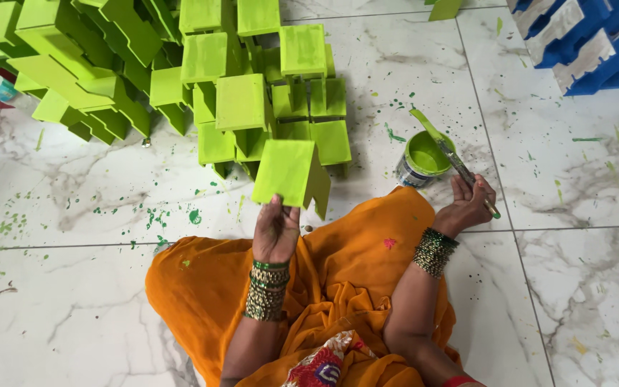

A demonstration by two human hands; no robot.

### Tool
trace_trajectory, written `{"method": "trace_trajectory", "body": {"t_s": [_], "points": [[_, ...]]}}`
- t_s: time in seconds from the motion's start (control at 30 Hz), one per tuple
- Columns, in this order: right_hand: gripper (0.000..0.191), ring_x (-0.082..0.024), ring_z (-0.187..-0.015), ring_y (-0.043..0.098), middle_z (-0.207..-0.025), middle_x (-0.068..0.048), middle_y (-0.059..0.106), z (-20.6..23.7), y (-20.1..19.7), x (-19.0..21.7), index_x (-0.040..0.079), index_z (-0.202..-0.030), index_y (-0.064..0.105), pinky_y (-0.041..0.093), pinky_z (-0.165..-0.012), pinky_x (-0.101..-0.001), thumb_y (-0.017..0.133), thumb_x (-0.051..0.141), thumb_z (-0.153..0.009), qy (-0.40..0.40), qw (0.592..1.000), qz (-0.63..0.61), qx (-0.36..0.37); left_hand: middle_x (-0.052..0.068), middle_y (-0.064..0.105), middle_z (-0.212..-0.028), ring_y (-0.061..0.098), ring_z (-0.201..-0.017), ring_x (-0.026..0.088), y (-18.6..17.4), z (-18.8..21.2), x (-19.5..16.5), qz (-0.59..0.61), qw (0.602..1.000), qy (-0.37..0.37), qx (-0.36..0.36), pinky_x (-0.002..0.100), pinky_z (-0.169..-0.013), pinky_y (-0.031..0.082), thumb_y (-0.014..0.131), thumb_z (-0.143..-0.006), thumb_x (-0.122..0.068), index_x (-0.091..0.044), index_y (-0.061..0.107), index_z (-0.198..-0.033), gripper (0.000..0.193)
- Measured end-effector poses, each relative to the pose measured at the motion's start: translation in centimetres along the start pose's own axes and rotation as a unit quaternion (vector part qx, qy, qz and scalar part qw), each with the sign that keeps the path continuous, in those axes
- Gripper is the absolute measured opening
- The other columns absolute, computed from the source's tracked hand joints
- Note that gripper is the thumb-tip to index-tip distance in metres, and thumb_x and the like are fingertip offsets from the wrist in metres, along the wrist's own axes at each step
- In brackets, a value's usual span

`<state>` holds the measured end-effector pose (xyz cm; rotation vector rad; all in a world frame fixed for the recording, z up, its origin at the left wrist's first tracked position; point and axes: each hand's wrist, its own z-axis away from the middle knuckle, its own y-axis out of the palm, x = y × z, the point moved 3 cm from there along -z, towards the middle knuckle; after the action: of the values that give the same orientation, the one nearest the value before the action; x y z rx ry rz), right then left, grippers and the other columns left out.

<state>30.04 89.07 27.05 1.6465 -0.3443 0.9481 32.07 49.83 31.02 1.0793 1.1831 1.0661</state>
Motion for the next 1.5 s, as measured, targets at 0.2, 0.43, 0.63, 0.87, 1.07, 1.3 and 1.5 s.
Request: {"method": "trace_trajectory", "body": {"t_s": [0.2,0.43,0.63,0.87,1.07,1.3,1.5], "points": [[0.016,-0.027,-0.069,0.075,-0.093,-0.02,0.074,-1.5,-1.1,-0.6,-0.004,-0.097,0.063,0.069,-0.07,-0.0379,0.069,0.011,-0.093,-0.001,0.999,-0.031,-0.016,0.01,0.076,-0.109,0.07,-0.108,0.02,3.7,-3.0,1.0,0.031,0.999,-0.012,-0.007,0.038,-0.106,0.056,0.066,-0.096,-0.001,0.0,0.067,-0.109,0.013],[0.012,-0.028,-0.071,0.075,-0.096,-0.02,0.073,-2.3,-1.6,-0.9,-0.004,-0.096,0.063,0.069,-0.07,-0.0386,0.065,0.007,-0.093,0.005,0.999,-0.031,-0.024,0.012,0.075,-0.106,0.07,-0.107,0.021,3.1,-8.0,2.4,0.046,0.999,-0.006,-0.008,0.038,-0.103,0.057,0.07,-0.096,0.003,-0.003,0.067,-0.106,0.012],[0.009,-0.028,-0.072,0.074,-0.103,-0.02,0.072,-2.8,-1.6,-1.1,-0.003,-0.096,0.061,0.069,-0.07,-0.0399,0.063,0.005,-0.092,0.002,0.999,-0.035,-0.031,0.01,0.074,-0.108,0.07,-0.105,0.02,2.6,-11.7,4.6,-0.001,1.0,0.025,0.01,0.038,-0.101,0.058,0.07,-0.093,0.005,-0.005,0.066,-0.113,0.022],[0.01,-0.029,-0.072,0.075,-0.101,-0.02,0.072,-3.6,-1.8,-1.3,-0.004,-0.095,0.061,0.069,-0.07,-0.0407,0.062,0.006,-0.092,0.003,0.999,-0.027,-0.041,0.007,0.072,-0.108,0.069,-0.104,0.019,0.8,-15.8,6.4,-0.035,0.998,0.045,0.002,0.038,-0.101,0.057,0.07,-0.093,0.006,-0.007,0.066,-0.113,0.025],[0.012,-0.029,-0.073,0.075,-0.098,-0.02,0.072,-3.8,-1.5,-1.5,-0.006,-0.095,0.062,0.069,-0.07,-0.0406,0.063,0.006,-0.093,0.001,0.999,-0.026,-0.04,0.006,0.071,-0.108,0.067,-0.103,0.018,-0.9,-17.9,6.8,-0.051,0.997,0.06,-0.003,0.037,-0.099,0.055,0.071,-0.094,0.005,-0.008,0.065,-0.115,0.026],[0.013,-0.029,-0.073,0.075,-0.098,-0.02,0.072,-3.7,-1.1,-1.8,-0.006,-0.095,0.062,0.07,-0.071,-0.0403,0.063,0.007,-0.093,0.001,0.999,-0.019,-0.03,0.006,0.071,-0.11,0.068,-0.104,0.018,-1.0,-19.0,6.9,-0.043,0.997,0.069,-0.008,0.038,-0.102,0.056,0.071,-0.091,0.004,-0.009,0.064,-0.117,0.03],[0.012,-0.029,-0.075,0.076,-0.1,-0.02,0.072,-3.5,-0.9,-1.9,-0.006,-0.095,0.06,0.07,-0.072,-0.0408,0.063,0.006,-0.092,-0.003,0.999,-0.023,-0.03,0.005,0.072,-0.107,0.068,-0.102,0.018,-1.3,-19.5,7.0,-0.044,0.997,0.065,-0.023,0.036,-0.098,0.057,0.074,-0.09,0.005,-0.01,0.064,-0.116,0.031]]}}
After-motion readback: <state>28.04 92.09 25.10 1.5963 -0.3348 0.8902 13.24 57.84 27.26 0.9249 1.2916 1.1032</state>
